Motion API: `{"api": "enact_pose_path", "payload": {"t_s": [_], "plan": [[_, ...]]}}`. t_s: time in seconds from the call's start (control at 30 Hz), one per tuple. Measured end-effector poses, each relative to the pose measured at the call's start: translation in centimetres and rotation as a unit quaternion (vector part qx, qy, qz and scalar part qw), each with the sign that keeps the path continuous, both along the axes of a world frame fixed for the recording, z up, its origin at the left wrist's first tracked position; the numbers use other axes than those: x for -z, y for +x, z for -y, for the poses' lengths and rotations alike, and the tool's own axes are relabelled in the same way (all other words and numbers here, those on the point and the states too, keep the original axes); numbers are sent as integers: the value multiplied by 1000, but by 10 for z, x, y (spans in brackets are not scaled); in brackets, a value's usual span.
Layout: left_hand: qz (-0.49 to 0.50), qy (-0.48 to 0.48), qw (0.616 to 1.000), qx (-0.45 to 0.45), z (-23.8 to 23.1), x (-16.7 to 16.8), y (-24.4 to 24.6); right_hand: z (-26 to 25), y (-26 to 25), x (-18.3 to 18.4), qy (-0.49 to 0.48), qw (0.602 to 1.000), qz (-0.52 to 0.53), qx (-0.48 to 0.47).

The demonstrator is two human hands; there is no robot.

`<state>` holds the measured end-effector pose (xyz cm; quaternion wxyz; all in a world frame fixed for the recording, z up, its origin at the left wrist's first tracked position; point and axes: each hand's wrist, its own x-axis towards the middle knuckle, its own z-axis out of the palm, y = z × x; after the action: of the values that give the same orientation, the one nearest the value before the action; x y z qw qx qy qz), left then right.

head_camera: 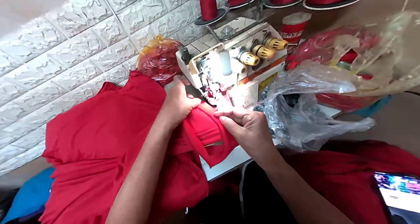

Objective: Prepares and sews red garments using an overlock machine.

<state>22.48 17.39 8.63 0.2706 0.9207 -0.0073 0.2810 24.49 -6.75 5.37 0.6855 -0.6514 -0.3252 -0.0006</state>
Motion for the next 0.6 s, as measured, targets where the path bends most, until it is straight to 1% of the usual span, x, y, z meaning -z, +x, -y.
{"api": "enact_pose_path", "payload": {"t_s": [0.03,0.07,0.1,0.13,0.2,0.27,0.4,0.53,0.6], "plan": [[-17,-21,999,-20,3,-3,1,1,3,-4,-14,1000,-9,-5],[-66,-42,995,-55,17,-17,-2,2,5,-7,-29,999,-16,-7],[-132,-76,984,-95,37,-40,-7,2,7,-10,-42,999,-16,-1],[-158,-97,974,-127,49,-52,-7,1,10,-12,-52,999,-7,12],[-136,-101,973,-158,58,-52,-4,-2,13,-13,-76,996,17,38],[-106,-80,975,-177,60,-45,-1,-4,12,-16,-108,991,33,68],[-78,-86,978,-171,59,-39,1,-3,3,-17,-166,974,88,130],[-74,-102,980,-156,57,-35,1,-4,-8,-10,-168,949,171,203],[-76,-102,980,-155,57,-35,1,-4,-7,-8,-164,948,173,209]]}}
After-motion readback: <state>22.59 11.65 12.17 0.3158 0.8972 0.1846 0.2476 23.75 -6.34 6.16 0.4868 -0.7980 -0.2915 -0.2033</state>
